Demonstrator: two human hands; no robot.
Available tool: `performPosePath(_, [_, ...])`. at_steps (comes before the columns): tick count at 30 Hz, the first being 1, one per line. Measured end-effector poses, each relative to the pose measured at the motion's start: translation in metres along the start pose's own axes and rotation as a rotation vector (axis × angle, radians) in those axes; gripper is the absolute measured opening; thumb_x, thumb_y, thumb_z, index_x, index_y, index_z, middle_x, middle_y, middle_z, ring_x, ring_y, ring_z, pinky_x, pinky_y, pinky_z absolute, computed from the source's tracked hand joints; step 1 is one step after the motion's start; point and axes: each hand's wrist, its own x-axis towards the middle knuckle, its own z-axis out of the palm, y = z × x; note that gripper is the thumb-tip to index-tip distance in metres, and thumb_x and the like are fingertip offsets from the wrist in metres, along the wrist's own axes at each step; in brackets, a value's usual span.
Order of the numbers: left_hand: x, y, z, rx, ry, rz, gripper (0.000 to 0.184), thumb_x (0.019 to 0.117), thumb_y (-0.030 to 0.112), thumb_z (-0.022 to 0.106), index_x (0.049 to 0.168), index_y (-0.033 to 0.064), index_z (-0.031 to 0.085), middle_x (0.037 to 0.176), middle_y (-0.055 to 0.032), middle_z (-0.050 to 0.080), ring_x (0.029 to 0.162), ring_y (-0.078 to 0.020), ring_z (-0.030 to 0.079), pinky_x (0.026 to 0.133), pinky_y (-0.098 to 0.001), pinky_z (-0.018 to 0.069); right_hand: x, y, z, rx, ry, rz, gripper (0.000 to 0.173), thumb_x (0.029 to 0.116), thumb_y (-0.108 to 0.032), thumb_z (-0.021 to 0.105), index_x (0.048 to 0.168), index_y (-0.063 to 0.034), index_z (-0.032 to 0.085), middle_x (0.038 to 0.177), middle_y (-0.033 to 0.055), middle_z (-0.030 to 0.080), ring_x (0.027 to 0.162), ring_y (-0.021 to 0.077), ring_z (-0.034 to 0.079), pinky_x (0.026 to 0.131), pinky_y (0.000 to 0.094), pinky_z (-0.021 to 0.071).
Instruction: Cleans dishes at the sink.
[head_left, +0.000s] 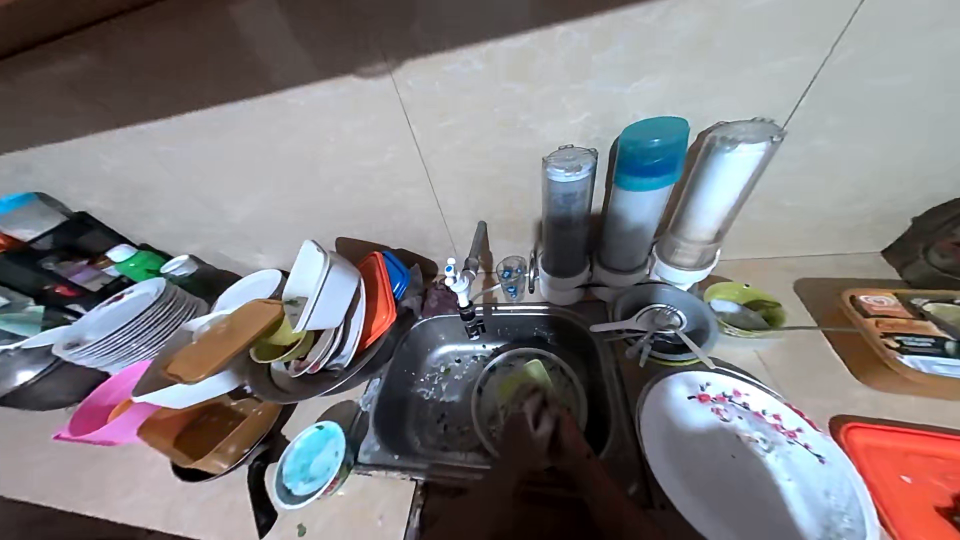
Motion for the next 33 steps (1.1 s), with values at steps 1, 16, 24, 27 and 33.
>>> performPosePath(1, [0.005, -0.010, 0.006, 0.179, -0.033, 0.138, 0.044, 0.0997, 0.029, 0.061, 0.135, 0.0032, 0.067, 0.151, -0.0166, 0.054, 0.148, -0.0367, 0.041, 0.125, -0.0552, 0.0256, 0.001, -0.001, -0.004, 0.069, -0.041, -0.001, 0.042, 0.1127, -0.033, 0.028, 0.125, -0.0062, 0.057, 0.099, 0.0055, 0.070, 0.085, 0.0119, 0.068, 0.075, 0.0304, 0.0581])
performPosePath(16, [0.036, 0.006, -0.029, 0.441, -0.014, -0.158, 0.054, 0.0976, 0.007, 0.062, 0.142, -0.0185, 0.045, 0.138, -0.0421, 0.052, 0.135, -0.0532, 0.048, 0.118, -0.0555, 0.0345, -0.005, -0.006, 0.000, 0.216, -0.076, 0.125, 0.044, 0.1124, -0.036, 0.029, 0.137, -0.0060, 0.049, 0.113, 0.0105, 0.066, 0.098, 0.0189, 0.067, 0.084, 0.0368, 0.0573])
performPosePath(24, [0.041, 0.012, 0.012, 0.451, -0.051, 0.216, 0.037, 0.0982, 0.015, 0.060, 0.129, -0.0044, 0.067, 0.137, -0.0212, 0.065, 0.140, -0.0390, 0.051, 0.125, -0.0574, 0.0232, 0.002, 0.001, -0.005, 0.203, -0.146, 0.112, 0.053, 0.1107, -0.050, 0.021, 0.114, -0.0121, 0.059, 0.089, 0.0037, 0.068, 0.079, 0.0136, 0.067, 0.070, 0.0323, 0.0570])
performPosePath(27, [0.059, 0.014, -0.011, 0.650, 0.012, -0.040, 0.053, 0.1002, 0.047, 0.056, 0.137, 0.0087, 0.065, 0.136, -0.0180, 0.065, 0.130, -0.0392, 0.059, 0.111, -0.0596, 0.0423, 0.003, -0.001, 0.002, 0.131, -0.107, 0.119, 0.059, 0.1100, -0.053, 0.021, 0.134, -0.0091, 0.053, 0.109, 0.0080, 0.067, 0.094, 0.0159, 0.066, 0.081, 0.0352, 0.0560])
performPosePath(33, [0.065, 0.065, -0.036, 0.906, -0.260, -0.403, 0.074, 0.0984, 0.066, 0.050, 0.138, 0.0031, 0.060, 0.129, -0.0232, 0.067, 0.122, -0.0393, 0.064, 0.100, -0.0559, 0.0514, 0.019, 0.005, -0.003, 0.144, 0.117, 0.085, 0.058, 0.1112, -0.047, 0.028, 0.140, -0.0019, 0.050, 0.124, 0.0181, 0.062, 0.107, 0.0261, 0.063, 0.091, 0.0446, 0.0530])
